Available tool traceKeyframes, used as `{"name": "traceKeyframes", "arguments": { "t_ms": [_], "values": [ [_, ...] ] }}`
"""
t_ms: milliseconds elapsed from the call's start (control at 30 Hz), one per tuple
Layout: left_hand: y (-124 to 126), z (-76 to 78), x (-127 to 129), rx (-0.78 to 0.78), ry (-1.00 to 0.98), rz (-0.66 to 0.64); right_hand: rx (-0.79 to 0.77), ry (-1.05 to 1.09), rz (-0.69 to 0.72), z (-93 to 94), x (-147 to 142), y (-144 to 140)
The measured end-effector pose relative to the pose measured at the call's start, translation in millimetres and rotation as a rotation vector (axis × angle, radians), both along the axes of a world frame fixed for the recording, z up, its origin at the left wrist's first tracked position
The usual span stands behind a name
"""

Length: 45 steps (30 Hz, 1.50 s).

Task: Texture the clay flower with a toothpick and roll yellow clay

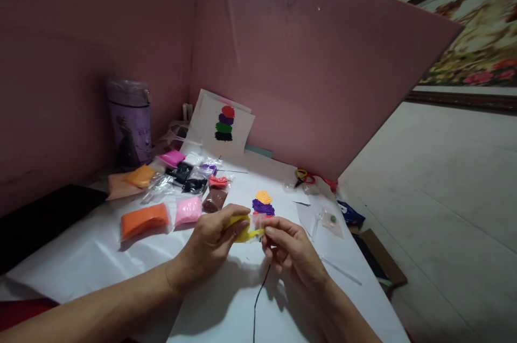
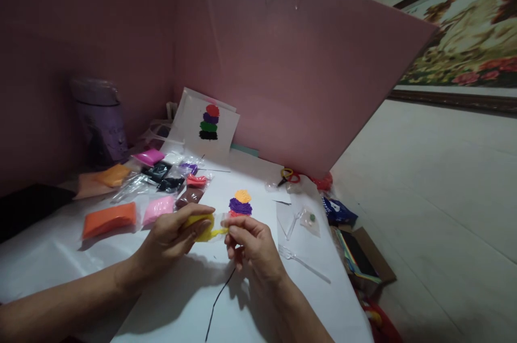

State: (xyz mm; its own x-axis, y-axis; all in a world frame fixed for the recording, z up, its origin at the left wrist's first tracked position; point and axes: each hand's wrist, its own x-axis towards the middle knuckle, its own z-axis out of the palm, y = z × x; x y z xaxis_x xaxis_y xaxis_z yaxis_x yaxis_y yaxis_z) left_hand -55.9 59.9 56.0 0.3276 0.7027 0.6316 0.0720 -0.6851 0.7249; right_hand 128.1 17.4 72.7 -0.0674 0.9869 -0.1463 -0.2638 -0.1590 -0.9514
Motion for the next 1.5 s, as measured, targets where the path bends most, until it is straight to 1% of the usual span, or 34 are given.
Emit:
{"name": "traceKeyframes", "arguments": {
  "t_ms": [100, 233, 300, 367, 433, 533, 700, 833, 933, 1100, 1200, 1267, 1367, 1433, 1500],
  "values": [
    [-1, 0.9, 0, -0.186, 0.016, -0.064, 0.045, -0.039, 0.008, -4.9, 4, 4],
    [-1, 3.7, 2, -0.475, -0.048, -0.131, 0.211, -0.258, 0.038, -9.6, 7, 7],
    [-1, 4.5, 4, -0.57, -0.083, -0.136, 0.295, -0.328, 0.037, -10.6, 8, 7],
    [-1, 4.2, 4, -0.602, -0.087, -0.133, 0.384, -0.352, 0.018, -11.5, 7, 6],
    [-2, 3.1, 5, -0.595, -0.064, -0.122, 0.459, -0.372, -0.009, -12.7, 5, 5],
    [-3, 1.7, 5, -0.605, -0.056, -0.12, 0.553, -0.471, -0.049, -14.0, 0, 2],
    [-2, 2.3, 9, -0.683, -0.09, -0.146, 0.738, -0.665, -0.089, -17.1, -5, -3],
    [-1, 2.6, 11, -0.799, -0.105, -0.147, 0.811, -0.756, -0.09, -22.7, -6, -5],
    [-2, 1.2, 12, -0.897, -0.114, -0.181, 0.822, -0.804, -0.102, -25.7, -6, -7],
    [-3, -3.0, 11, -0.999, -0.187, -0.299, 0.761, -0.683, -0.107, -25.6, -8, -9],
    [-2, -4.2, 10, -1.046, -0.212, -0.342, 0.759, -0.686, -0.095, -22.8, -10, -9],
    [-2, -4.2, 10, -1.077, -0.204, -0.344, 0.769, -0.724, -0.073, -19.9, -11, -9],
    [0, -4.1, 10, -1.076, -0.197, -0.312, 0.742, -0.747, -0.071, -14.3, -12, -9],
    [2, -4.2, 10, -1.06, -0.218, -0.279, 0.669, -0.694, -0.135, -10.8, -11, -10],
    [4, -4.5, 9, -1.047, -0.24, -0.251, 0.565, -0.584, -0.23, -8.5, -9, -10]
  ]
}}
